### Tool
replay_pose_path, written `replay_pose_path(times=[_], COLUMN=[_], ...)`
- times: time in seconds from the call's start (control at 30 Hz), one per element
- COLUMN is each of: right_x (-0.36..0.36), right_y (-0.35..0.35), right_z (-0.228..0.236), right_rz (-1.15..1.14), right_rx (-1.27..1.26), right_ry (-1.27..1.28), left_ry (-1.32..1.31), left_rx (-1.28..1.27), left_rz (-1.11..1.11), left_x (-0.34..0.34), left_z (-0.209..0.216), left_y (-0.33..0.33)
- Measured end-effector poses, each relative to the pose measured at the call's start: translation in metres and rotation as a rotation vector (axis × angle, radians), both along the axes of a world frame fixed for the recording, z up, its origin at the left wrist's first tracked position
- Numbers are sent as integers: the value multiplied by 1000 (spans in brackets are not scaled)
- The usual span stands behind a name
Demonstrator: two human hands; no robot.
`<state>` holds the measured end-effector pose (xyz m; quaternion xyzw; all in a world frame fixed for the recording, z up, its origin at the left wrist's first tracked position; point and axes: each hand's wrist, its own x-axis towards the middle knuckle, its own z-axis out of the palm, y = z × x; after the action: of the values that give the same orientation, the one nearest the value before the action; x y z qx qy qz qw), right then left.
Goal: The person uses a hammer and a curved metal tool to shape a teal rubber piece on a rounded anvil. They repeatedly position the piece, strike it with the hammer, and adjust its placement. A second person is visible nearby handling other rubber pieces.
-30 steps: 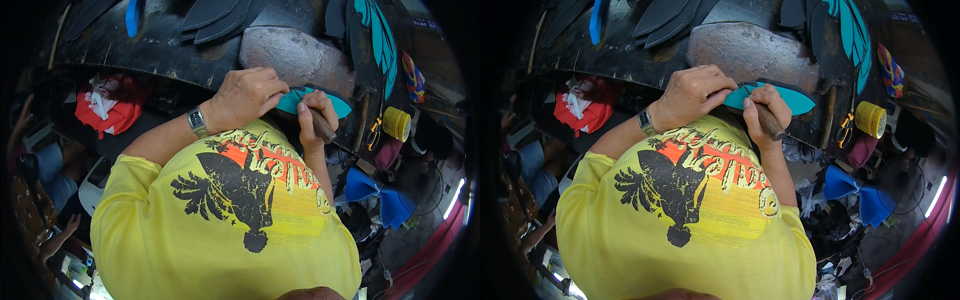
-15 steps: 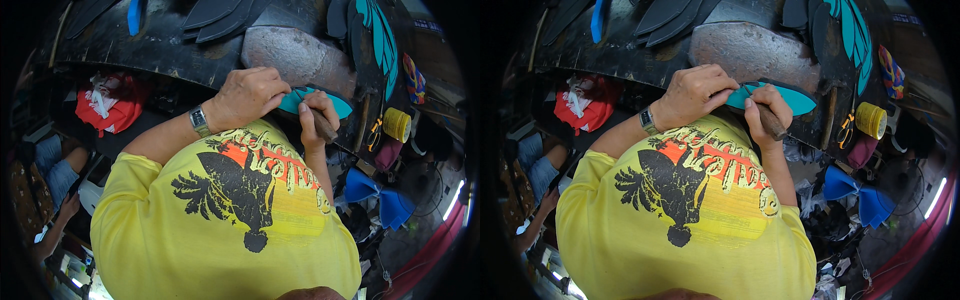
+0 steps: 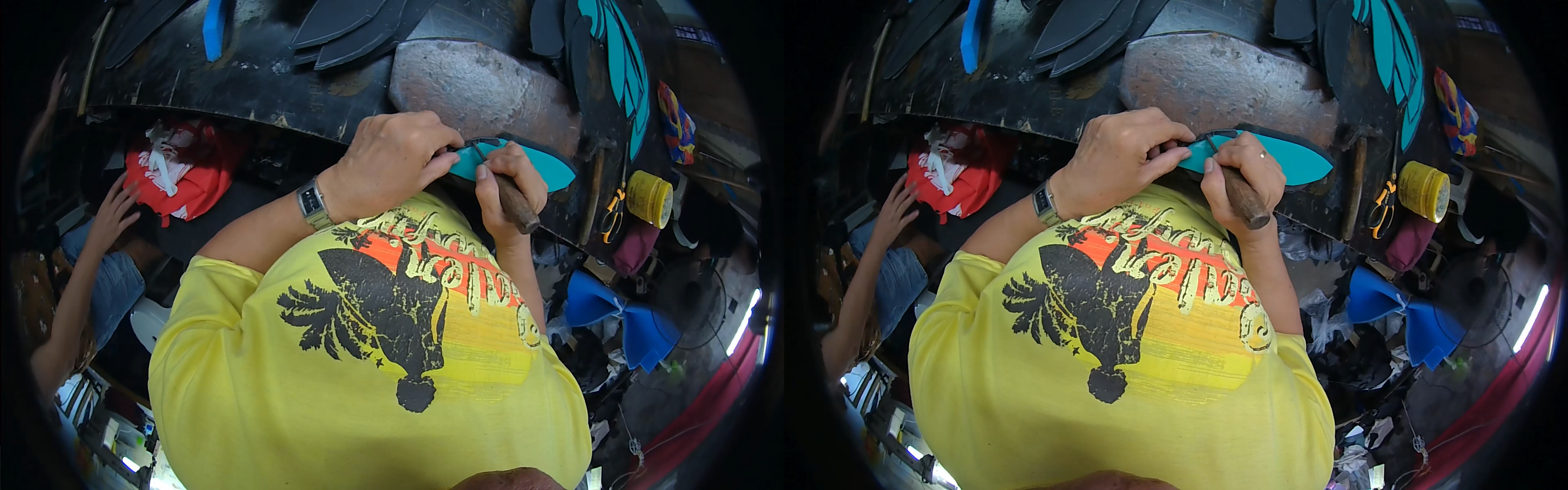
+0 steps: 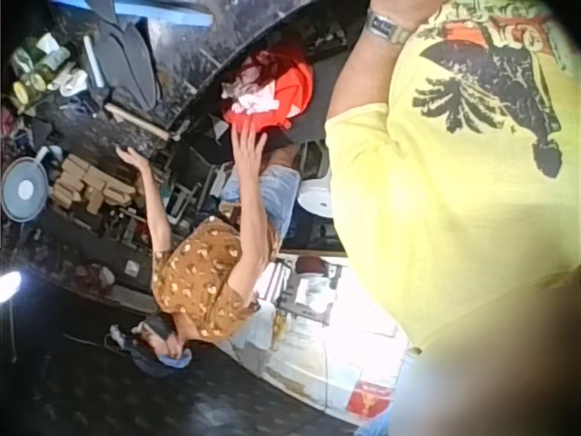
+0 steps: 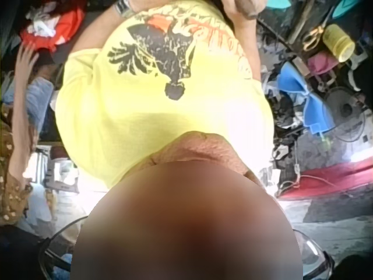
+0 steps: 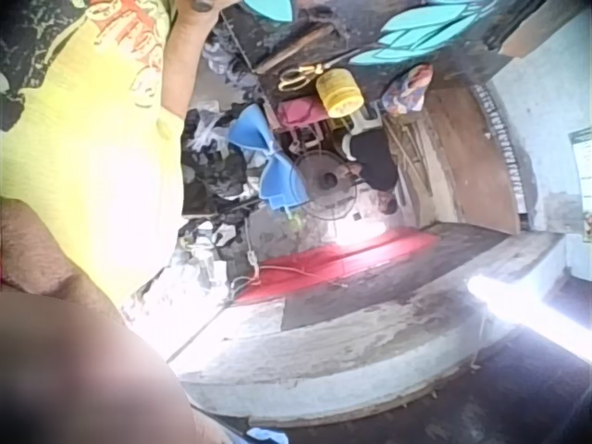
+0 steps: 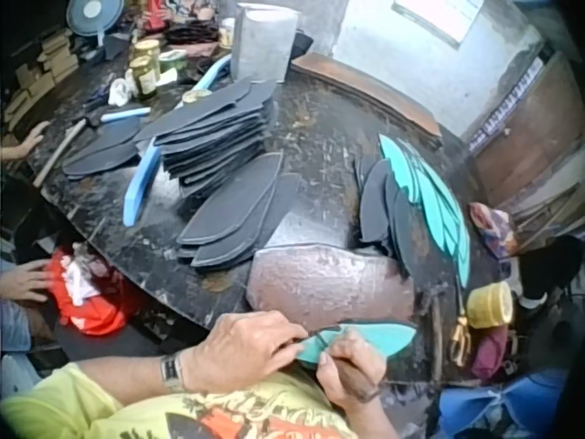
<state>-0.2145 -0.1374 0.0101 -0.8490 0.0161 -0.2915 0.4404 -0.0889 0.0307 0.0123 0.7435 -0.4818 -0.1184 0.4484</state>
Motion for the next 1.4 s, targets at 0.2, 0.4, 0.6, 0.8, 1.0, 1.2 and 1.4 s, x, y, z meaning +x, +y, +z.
replay_pose_path(times=[0.2,0.4,0.6,0.8,1.0,1.2,1.4], right_x=[2,-2,-2,1,1,-1,0], right_y=[6,5,0,5,6,2,4], right_z=[1,-4,-7,-5,-5,-5,-3], right_rz=[-66,-77,-51,-53,-42,-29,-21], right_rx=[-178,117,90,-76,-157,97,-35], right_ry=[21,-48,-33,-26,1,-56,-14], left_ry=[-120,-165,-190,-131,-79,-107,-115], left_rx=[-98,-115,-116,-96,-71,-79,-68], left_rz=[-18,-42,-45,-45,-47,-53,-48], left_x=[6,6,6,6,6,5,5], left_z=[-5,-8,-9,-8,-4,-3,-2], left_y=[-11,-12,-13,-10,-2,-3,-2])
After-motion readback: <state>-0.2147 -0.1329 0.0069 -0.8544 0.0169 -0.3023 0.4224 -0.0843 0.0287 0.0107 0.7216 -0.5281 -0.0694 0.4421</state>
